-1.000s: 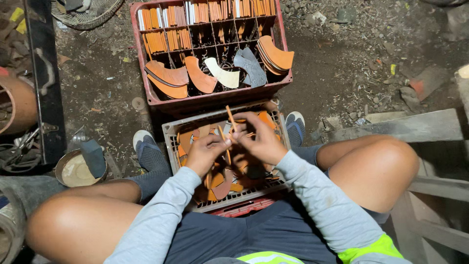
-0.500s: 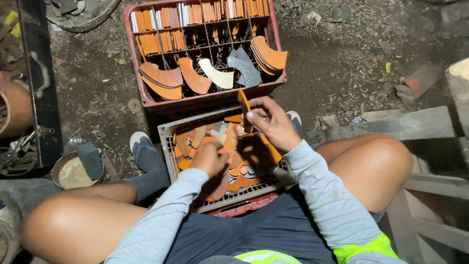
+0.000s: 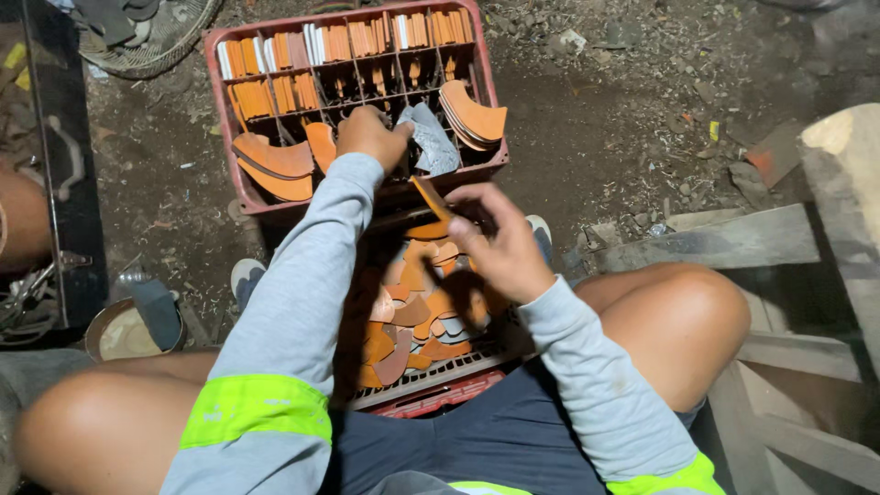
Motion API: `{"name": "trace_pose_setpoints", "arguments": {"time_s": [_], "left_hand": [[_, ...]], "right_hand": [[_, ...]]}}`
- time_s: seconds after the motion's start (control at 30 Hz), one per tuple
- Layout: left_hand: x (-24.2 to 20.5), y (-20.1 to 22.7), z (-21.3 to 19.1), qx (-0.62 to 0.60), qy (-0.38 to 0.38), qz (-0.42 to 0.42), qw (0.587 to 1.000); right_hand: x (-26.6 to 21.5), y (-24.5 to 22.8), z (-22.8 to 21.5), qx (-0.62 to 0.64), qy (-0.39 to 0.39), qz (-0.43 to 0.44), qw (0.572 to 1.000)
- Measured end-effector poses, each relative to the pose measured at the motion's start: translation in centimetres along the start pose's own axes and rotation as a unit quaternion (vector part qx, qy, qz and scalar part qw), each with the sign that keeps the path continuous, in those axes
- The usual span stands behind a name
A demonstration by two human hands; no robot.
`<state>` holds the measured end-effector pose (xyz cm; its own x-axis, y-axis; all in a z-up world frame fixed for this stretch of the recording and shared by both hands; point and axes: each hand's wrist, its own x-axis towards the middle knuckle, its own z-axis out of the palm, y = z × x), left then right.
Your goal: The person sits on the floor and repeatedly picks up curved shoe sole pieces from a lower crate, inspects them, and places them into a red crate with compartments. The person handles multiple orange, white, and dark-colored sole pieces one at a time.
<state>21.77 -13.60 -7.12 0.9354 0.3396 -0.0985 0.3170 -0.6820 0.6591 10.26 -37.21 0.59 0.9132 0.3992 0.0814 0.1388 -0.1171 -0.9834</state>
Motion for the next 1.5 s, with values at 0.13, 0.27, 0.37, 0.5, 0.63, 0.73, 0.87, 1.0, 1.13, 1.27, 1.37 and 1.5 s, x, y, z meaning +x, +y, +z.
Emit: {"name": "trace_pose_setpoints", "arguments": {"time_s": [0.13,0.27,0.37,0.5,0.63,0.73,0.87,1.0,1.13,1.27,1.37,1.5], "left_hand": [[1.0,0.2,0.8,-0.034,-0.042,-0.098,0.994],[1.0,0.9,0.8,-0.036,-0.023,-0.115,0.992],[0.9,1.8,-0.1,-0.112,-0.042,-0.137,0.983],[-0.6,2.1,-2.8,-0.306,-0.128,-0.154,0.931],[-3.9,1.1,-6.3,-0.357,-0.219,0.036,0.907],[-8.2,-0.5,-8.4,-0.370,-0.273,0.017,0.888],[-13.7,-3.4,-8.9,-0.392,-0.266,0.003,0.881],[-17.0,-8.3,-9.5,-0.396,-0.214,-0.089,0.888],[-17.6,-12.1,-11.0,-0.400,-0.115,-0.156,0.896],[-17.0,-12.0,-11.7,-0.385,-0.101,-0.133,0.908],[-15.7,-10.3,-10.7,-0.378,-0.100,-0.117,0.913],[-10.7,-6.9,-7.8,-0.362,-0.096,-0.007,0.927]], "right_hand": [[-0.7,-1.0,0.1,-0.250,0.010,-0.198,0.948],[-0.6,-1.3,-0.4,-0.242,0.007,-0.180,0.953],[-0.5,-0.8,-0.9,-0.254,0.009,-0.176,0.951],[-0.3,0.4,-1.8,-0.207,0.051,-0.058,0.975],[0.4,2.0,-2.5,0.076,0.056,0.031,0.995],[-0.1,2.9,-1.2,0.177,-0.005,0.095,0.980],[-1.8,3.6,2.7,0.123,-0.086,0.079,0.986],[-2.0,4.3,4.2,0.139,-0.100,0.091,0.981],[-0.2,4.8,1.7,0.107,-0.016,0.100,0.989],[0.6,4.8,0.5,0.091,0.022,0.099,0.991],[0.2,4.8,0.8,0.062,-0.003,0.102,0.993],[0.3,4.4,0.9,-0.046,0.010,0.062,0.997]]}}
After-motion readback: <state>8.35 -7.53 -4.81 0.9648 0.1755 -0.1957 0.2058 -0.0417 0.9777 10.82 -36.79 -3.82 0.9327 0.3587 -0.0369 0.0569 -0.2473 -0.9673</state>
